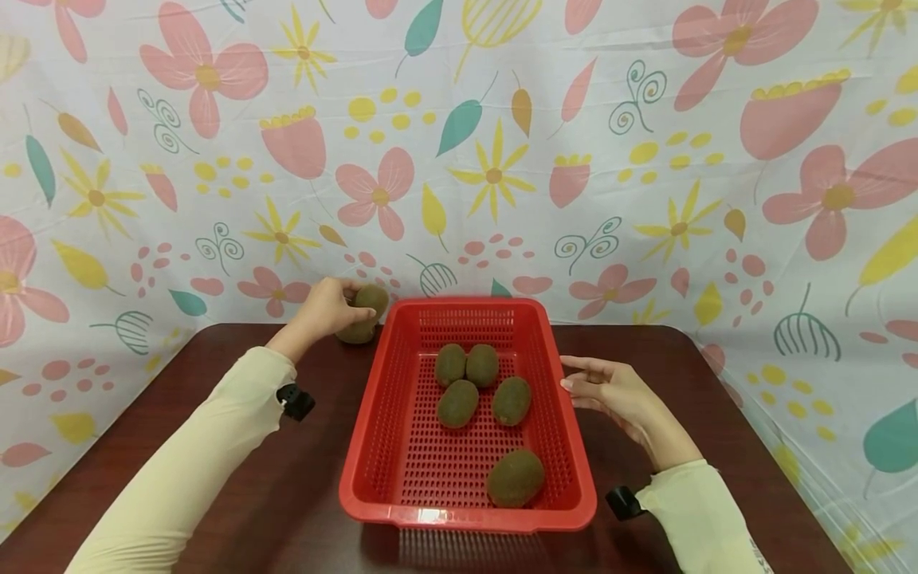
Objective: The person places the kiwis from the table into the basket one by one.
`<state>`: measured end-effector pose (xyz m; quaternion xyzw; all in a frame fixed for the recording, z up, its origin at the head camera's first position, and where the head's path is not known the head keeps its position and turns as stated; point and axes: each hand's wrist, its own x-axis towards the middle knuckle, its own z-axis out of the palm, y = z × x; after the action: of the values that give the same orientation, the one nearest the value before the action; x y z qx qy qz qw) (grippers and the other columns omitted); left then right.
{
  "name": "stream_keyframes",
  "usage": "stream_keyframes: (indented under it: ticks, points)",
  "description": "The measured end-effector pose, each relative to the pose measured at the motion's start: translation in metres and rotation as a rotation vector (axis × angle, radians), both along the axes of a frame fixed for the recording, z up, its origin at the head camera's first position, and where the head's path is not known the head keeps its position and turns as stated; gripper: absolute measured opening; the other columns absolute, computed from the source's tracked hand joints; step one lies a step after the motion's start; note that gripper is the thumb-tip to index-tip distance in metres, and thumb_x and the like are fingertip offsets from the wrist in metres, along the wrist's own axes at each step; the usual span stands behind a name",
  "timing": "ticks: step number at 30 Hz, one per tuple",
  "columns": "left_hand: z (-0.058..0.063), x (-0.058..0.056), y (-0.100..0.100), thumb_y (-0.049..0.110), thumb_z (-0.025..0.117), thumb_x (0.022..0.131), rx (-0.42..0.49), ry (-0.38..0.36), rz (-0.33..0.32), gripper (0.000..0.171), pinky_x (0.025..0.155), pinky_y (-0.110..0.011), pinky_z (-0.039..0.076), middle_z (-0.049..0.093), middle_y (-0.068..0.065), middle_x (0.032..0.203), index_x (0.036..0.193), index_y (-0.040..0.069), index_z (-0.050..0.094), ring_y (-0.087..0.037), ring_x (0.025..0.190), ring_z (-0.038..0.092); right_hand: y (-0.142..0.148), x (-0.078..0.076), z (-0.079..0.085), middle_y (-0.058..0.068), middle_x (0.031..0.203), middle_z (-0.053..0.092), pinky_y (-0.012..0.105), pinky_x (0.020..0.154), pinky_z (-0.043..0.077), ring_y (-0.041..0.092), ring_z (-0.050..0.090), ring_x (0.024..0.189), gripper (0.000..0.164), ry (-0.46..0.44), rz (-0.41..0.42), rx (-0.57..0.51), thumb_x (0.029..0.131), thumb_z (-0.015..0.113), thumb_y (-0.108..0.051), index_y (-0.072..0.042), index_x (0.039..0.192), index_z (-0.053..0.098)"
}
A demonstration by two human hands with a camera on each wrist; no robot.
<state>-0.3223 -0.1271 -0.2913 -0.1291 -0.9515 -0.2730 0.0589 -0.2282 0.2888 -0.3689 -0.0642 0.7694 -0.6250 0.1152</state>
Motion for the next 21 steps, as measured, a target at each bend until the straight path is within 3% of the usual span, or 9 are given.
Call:
stream_keyframes:
  ticks: [4,7,11,14,17,21]
  points:
    - [0.01,0.004,0.007,0.023,0.074,0.085,0.014,-0.019,-0.014,0.043,0.077,-0.039,0.049,0.067,-0.017,0.103,0.119,-0.001,0.065,-0.029,0.091,0.06,0.0,-0.001,0.0,0.007,0.113,0.068,0.034,0.083,0.055,0.019,0.068,0.095,0.064,0.001,-0.001,0.002,0.093,0.065,-0.018,0.006,0.145,0.035]
    - [0.016,0.007,0.014,0.021,0.075,0.084,0.046,-0.031,-0.033,0.028,0.062,-0.03,0.044,0.062,-0.009,0.076,0.103,0.001,0.07,-0.019,0.069,0.054,0.0,-0.002,0.001,0.006,0.112,0.068,0.035,0.083,0.055,0.018,0.068,0.095,0.065,0.0,-0.004,0.002,0.093,0.065,-0.018,0.007,0.145,0.035]
    - [0.024,0.012,0.025,0.02,0.075,0.084,0.067,-0.059,-0.054,0.028,0.062,-0.028,0.045,0.066,-0.008,0.076,0.104,0.001,0.071,-0.018,0.068,0.056,0.0,-0.001,0.002,0.006,0.113,0.068,0.035,0.084,0.055,0.017,0.068,0.095,0.065,-0.003,-0.004,0.009,0.093,0.065,-0.019,0.006,0.145,0.035]
    - [0.028,0.016,0.035,0.02,0.075,0.085,0.077,-0.098,-0.074,0.042,0.076,-0.031,0.051,0.071,-0.014,0.102,0.12,0.0,0.066,-0.022,0.089,0.064,0.0,0.0,0.002,0.006,0.114,0.068,0.035,0.084,0.055,0.018,0.068,0.096,0.065,-0.008,0.001,0.015,0.094,0.064,-0.02,0.006,0.145,0.034]
    - [0.03,0.02,0.046,0.019,0.075,0.084,0.102,-0.134,-0.106,0.035,0.067,-0.026,0.051,0.071,-0.008,0.088,0.112,0.0,0.069,-0.016,0.076,0.064,0.0,0.0,0.002,0.005,0.112,0.068,0.035,0.084,0.055,0.017,0.068,0.095,0.065,-0.009,-0.005,0.017,0.093,0.064,-0.019,0.006,0.145,0.034]
    - [0.033,0.026,0.06,0.018,0.077,0.082,0.11,-0.149,-0.156,0.027,0.053,-0.019,0.038,0.057,0.002,0.063,0.099,-0.001,0.072,-0.007,0.056,0.046,0.0,0.001,0.002,0.004,0.107,0.069,0.035,0.083,0.055,0.017,0.068,0.093,0.066,-0.007,-0.018,0.029,0.093,0.066,-0.02,0.006,0.145,0.035]
